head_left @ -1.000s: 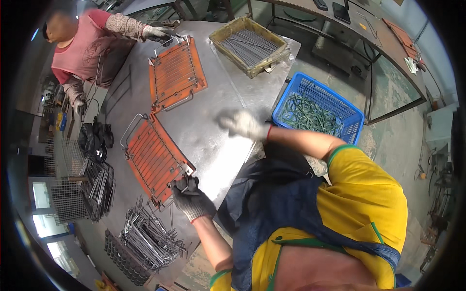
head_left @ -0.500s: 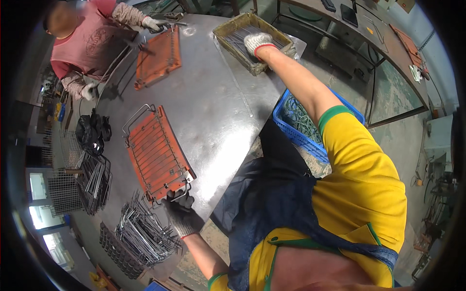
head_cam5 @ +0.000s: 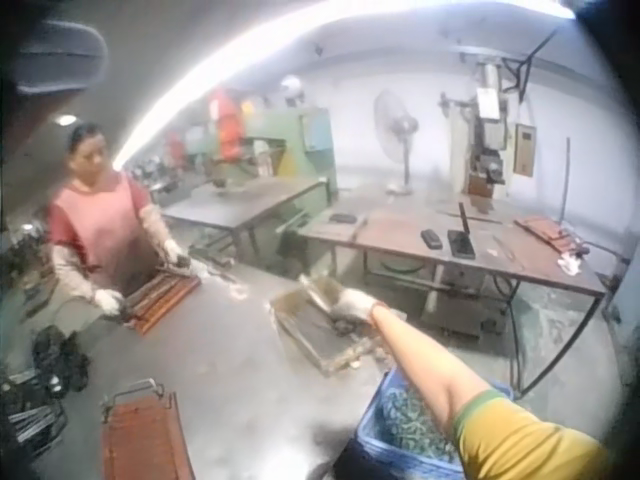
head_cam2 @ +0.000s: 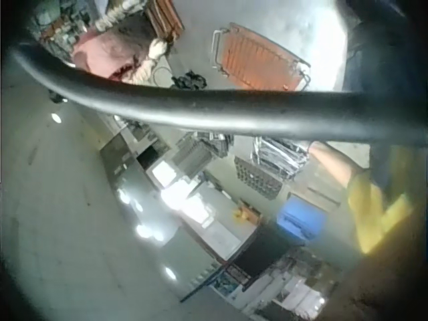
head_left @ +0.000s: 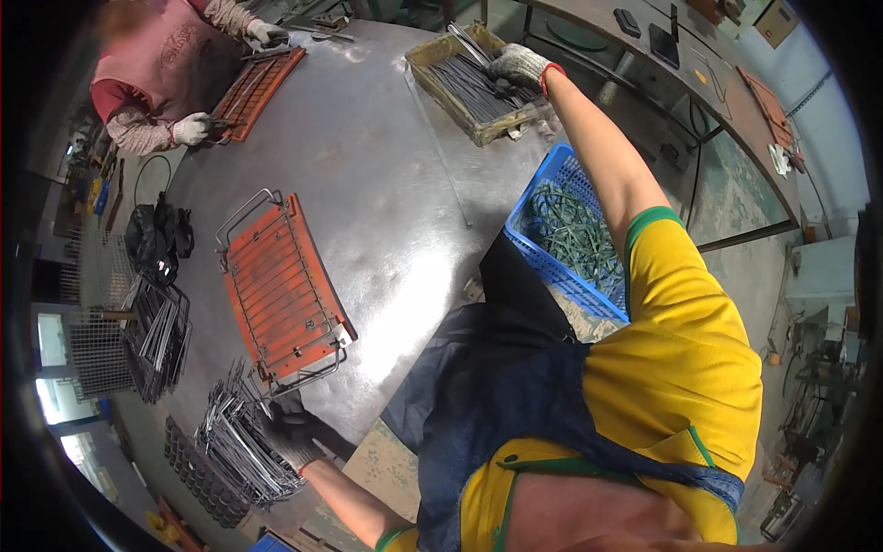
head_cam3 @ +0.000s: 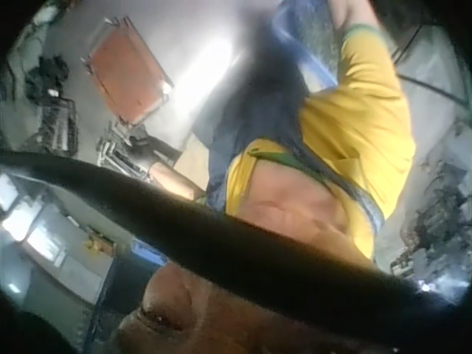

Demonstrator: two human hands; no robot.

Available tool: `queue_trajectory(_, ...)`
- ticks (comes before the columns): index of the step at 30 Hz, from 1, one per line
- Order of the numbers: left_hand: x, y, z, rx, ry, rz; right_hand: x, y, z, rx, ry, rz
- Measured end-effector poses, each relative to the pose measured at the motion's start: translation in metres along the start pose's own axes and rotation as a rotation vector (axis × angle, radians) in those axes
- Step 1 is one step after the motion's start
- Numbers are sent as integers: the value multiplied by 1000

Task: The person repeatedly inserts metal rods into slots on an orange grid frame, then removes them and places them back into a pile. This cycle is performed multiple times on the same grid frame without completing a final assembly or moving to a new unit.

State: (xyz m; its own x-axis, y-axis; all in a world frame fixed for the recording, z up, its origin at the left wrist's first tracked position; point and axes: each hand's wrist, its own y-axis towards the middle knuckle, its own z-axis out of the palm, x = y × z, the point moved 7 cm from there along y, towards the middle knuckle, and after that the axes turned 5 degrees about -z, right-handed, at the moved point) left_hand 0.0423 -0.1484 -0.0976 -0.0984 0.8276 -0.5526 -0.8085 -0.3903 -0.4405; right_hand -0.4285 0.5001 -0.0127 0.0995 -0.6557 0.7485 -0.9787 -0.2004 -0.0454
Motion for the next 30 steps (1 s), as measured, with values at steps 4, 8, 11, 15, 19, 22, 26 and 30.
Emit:
queue_trajectory(4, 25, -12, 67, 326, -105, -74, -10, -10, -13, -66, 198, 46)
queue_trajectory(8, -1, 9, 24, -70, 693, 213, -49, 3, -35, -157, 299, 103)
queue_trajectory(11, 3, -33, 30, -446, 782, 474, -55, 8, -29, -212, 39, 79)
queue_trajectory(15, 18, -64, 76, -534, 2178, 779, -80, 28, -39, -218, 170, 215)
queue_trajectory(19, 28, -44, 65, -530, 2528, 575, -62, 42, -33, -148, 113, 80)
queue_trajectory(22, 28, -39, 69, -301, 2621, 732, -86, 65, -42, -142, 107, 17)
queue_trajectory(26, 29, -44, 63, -78, 2660, 797, -46, 61, -53, -169, -944, -568)
queue_trajectory(30, 26, -58, 49, -248, 2699, 700, -30, 40, -62, -245, -21, 63)
